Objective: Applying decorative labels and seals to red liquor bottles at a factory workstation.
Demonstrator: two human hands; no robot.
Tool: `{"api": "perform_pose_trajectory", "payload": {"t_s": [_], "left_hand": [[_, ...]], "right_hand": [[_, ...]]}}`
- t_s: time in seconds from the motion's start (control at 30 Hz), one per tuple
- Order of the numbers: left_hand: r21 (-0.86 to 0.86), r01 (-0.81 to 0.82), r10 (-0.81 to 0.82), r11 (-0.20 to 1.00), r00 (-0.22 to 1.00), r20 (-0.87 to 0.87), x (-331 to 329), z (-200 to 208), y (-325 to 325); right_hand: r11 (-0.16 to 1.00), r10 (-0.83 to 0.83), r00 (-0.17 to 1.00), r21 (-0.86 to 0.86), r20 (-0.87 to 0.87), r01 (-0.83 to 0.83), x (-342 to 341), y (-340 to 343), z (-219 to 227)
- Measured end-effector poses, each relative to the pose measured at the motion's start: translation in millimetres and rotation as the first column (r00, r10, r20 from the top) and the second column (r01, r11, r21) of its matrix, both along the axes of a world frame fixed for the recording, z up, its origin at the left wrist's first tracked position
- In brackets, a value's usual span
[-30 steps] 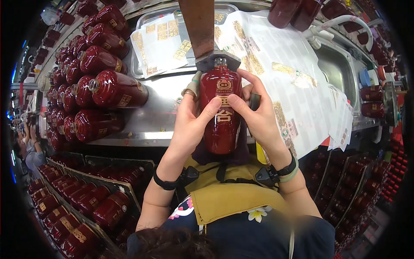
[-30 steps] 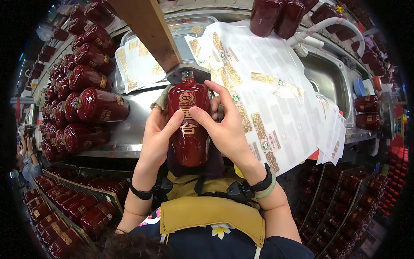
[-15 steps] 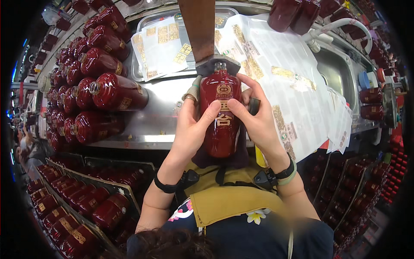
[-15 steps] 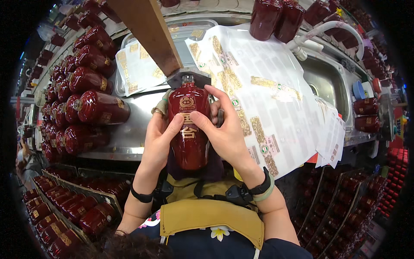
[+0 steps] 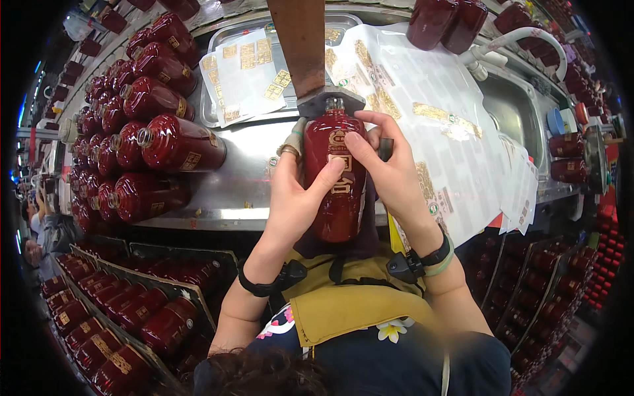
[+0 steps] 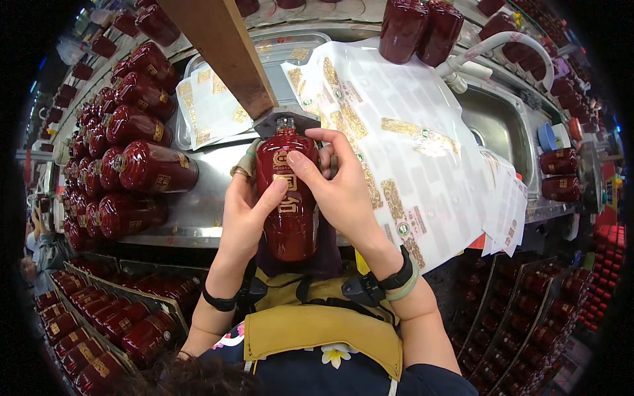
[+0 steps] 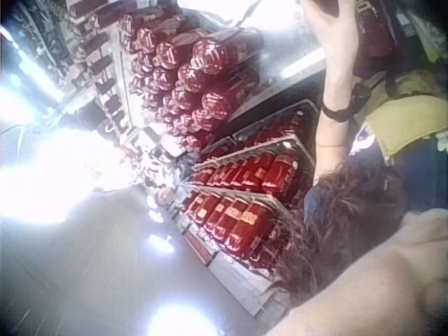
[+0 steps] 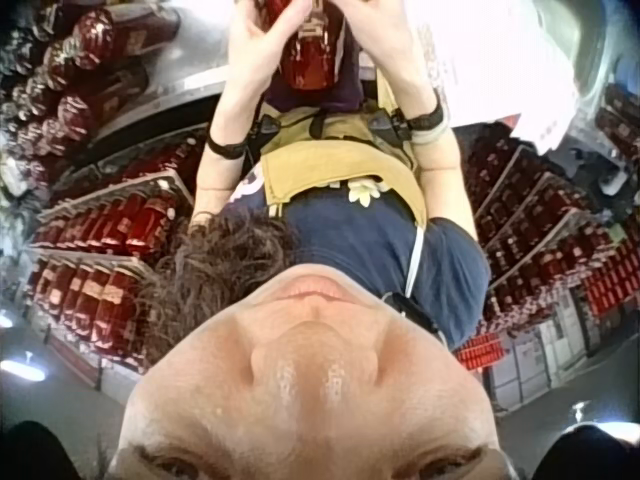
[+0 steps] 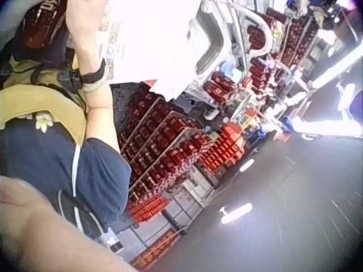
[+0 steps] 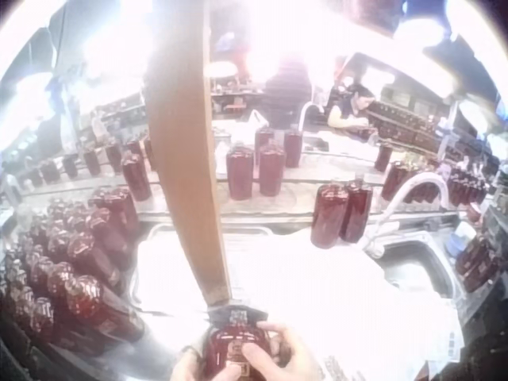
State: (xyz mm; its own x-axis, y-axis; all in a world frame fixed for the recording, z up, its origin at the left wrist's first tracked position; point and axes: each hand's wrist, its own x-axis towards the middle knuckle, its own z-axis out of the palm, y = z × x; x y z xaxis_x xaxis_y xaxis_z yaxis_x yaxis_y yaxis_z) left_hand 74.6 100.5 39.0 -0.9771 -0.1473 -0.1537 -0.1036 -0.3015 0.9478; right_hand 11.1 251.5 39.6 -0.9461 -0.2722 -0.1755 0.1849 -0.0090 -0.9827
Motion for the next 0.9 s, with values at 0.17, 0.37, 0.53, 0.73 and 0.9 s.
{"api": "perform_pose_trajectory", "payload": {"t_s": [0.17, 0.37, 0.53, 0.73, 0.9], "left_hand": [[-0.009, -0.021, 0.021, 1.000, 1.000, -0.008, 0, -2, 2], [-0.013, -0.032, 0.032, 0.999, 0.999, -0.009, 1, -4, 3], [-0.067, -0.026, 0.025, 0.997, 1.000, -0.014, 0, -5, 2], [-0.130, -0.092, 0.088, 0.987, 0.995, -0.038, 4, -7, 8], [-0.196, -0.062, 0.051, 0.979, 0.997, -0.063, 3, -10, 11]], "right_hand": [[1.000, -0.015, 0.999, -0.015, -0.037, 0.014, -1, 0, -6], [0.999, -0.020, 1.000, -0.032, -0.020, 0.019, 0, -2, -3], [1.000, 0.023, 0.999, -0.018, -0.036, -0.023, -6, 4, 9], [0.993, -0.018, 0.798, 0.083, -0.602, 0.085, -36, 15, 24], [0.834, 0.527, 0.391, 0.548, -0.755, -0.065, -48, 13, 61]]}}
